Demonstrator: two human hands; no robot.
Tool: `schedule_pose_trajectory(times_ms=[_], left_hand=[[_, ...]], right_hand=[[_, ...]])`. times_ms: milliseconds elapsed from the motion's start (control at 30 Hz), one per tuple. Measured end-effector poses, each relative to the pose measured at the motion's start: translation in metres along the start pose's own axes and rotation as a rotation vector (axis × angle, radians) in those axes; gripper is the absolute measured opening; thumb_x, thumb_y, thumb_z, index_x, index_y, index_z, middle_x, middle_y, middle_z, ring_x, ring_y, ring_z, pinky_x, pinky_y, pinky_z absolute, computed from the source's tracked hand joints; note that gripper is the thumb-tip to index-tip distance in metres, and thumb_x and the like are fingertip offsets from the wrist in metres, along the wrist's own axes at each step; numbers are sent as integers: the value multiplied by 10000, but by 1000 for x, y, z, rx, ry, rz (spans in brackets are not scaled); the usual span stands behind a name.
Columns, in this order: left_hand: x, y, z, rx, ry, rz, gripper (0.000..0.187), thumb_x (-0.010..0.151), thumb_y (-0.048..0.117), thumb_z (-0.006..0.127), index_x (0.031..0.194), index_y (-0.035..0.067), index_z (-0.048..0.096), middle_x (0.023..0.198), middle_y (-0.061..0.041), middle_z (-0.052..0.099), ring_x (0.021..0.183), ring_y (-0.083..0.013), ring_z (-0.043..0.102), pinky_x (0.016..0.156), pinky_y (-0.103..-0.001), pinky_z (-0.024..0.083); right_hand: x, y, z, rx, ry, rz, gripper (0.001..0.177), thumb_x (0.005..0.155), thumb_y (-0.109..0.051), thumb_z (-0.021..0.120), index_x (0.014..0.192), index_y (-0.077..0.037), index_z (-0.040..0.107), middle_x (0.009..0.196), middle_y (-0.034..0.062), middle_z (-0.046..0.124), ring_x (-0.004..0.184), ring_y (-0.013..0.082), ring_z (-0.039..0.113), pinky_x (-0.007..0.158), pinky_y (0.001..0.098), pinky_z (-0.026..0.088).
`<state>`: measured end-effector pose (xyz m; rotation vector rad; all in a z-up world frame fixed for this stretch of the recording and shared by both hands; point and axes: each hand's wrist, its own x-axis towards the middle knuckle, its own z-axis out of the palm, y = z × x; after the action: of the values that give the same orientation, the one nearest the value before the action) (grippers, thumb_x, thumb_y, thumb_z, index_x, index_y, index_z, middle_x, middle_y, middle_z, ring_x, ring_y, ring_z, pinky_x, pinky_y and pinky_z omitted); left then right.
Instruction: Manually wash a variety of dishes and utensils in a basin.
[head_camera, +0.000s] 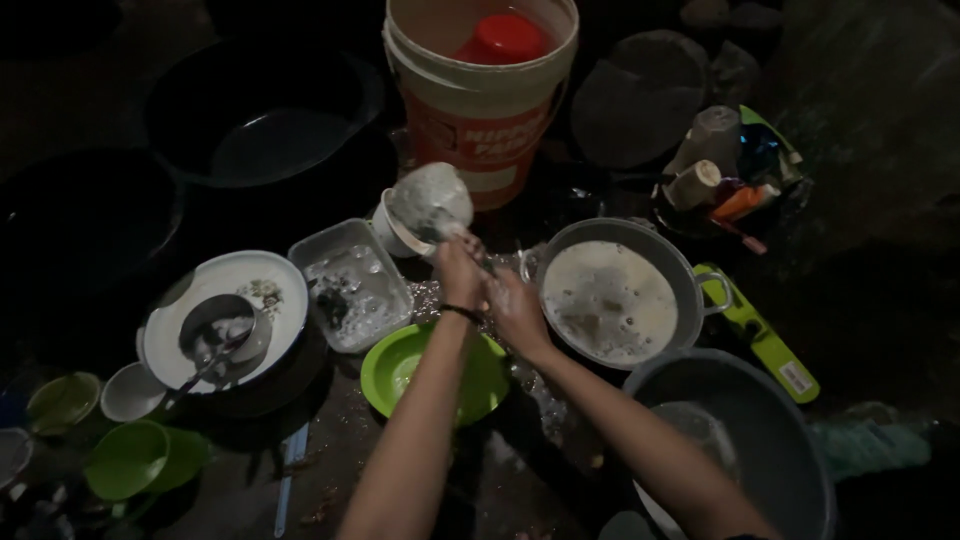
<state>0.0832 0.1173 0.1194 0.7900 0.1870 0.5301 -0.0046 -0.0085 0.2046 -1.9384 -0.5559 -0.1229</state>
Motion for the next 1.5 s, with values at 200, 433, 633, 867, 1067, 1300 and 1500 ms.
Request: schedule_pose_trajectory(times_ms=[200, 433, 633, 867, 1067, 1300, 1500], left_hand=[[49, 61, -75, -68, 186, 137, 305, 1066, 180, 446, 809, 32, 515, 690, -11, 470, 592, -135, 447, 545, -297, 378], [65, 114, -172, -124, 391, 233, 337, 1081, 267, 457, 808, 73, 494, 681, -16, 488, 571, -147, 440, 525, -307, 359], [72, 160, -239, -243, 488, 164, 321, 1088, 321, 440, 878, 91, 516, 687, -17, 488, 580, -156, 453, 533, -336, 392], [47, 173, -255, -176, 646, -160, 203, 1008, 291, 528, 1013, 88, 544, 827, -44, 567, 707, -191, 558, 649, -376, 480], [-24, 42, -288, 344, 603, 204, 306, 936, 180, 665, 1021, 30, 412, 942, -87, 447, 853, -277, 471, 726, -392, 388], [-128, 7, -277, 1135, 514, -572, 479, 753, 212, 798, 1198, 68, 694, 1096, -153, 729, 1006, -303, 703, 915, -429, 545], [-127, 25, -261, 1084, 415, -684, 379, 774, 122, 706, 1126, -13, 753, 1005, -159, 774, 891, -276, 756, 778, -397, 590]], right_hand=[[-32, -12, 8, -389, -239, 66, 447, 963, -435, 697, 1105, -11, 689, 855, 216, 713, 784, 374, 700, 672, 476, 501], [-17, -7, 32, -196, -428, 20, 578, 908, -515, 701, 1215, -26, 703, 1037, 173, 771, 938, 271, 770, 807, 395, 578], [45, -6, 84, -3, -783, 22, 572, 939, -535, 671, 1202, -36, 763, 1081, 100, 749, 996, 217, 715, 860, 380, 571], [106, -16, 126, 115, -887, 638, 592, 843, -523, 726, 1220, -67, 716, 1006, 89, 759, 846, 202, 664, 729, 409, 550], [113, 66, 166, 167, -586, 631, 486, 855, -367, 783, 1206, -39, 712, 940, 104, 757, 768, 239, 671, 661, 413, 564], [94, 52, 144, 369, -284, 752, 457, 933, -303, 707, 1308, -61, 604, 1054, 53, 663, 917, 271, 685, 594, 483, 653], [87, 71, 108, 453, -247, 744, 421, 928, -293, 672, 1276, -61, 630, 1139, 127, 686, 896, 288, 713, 566, 494, 613]])
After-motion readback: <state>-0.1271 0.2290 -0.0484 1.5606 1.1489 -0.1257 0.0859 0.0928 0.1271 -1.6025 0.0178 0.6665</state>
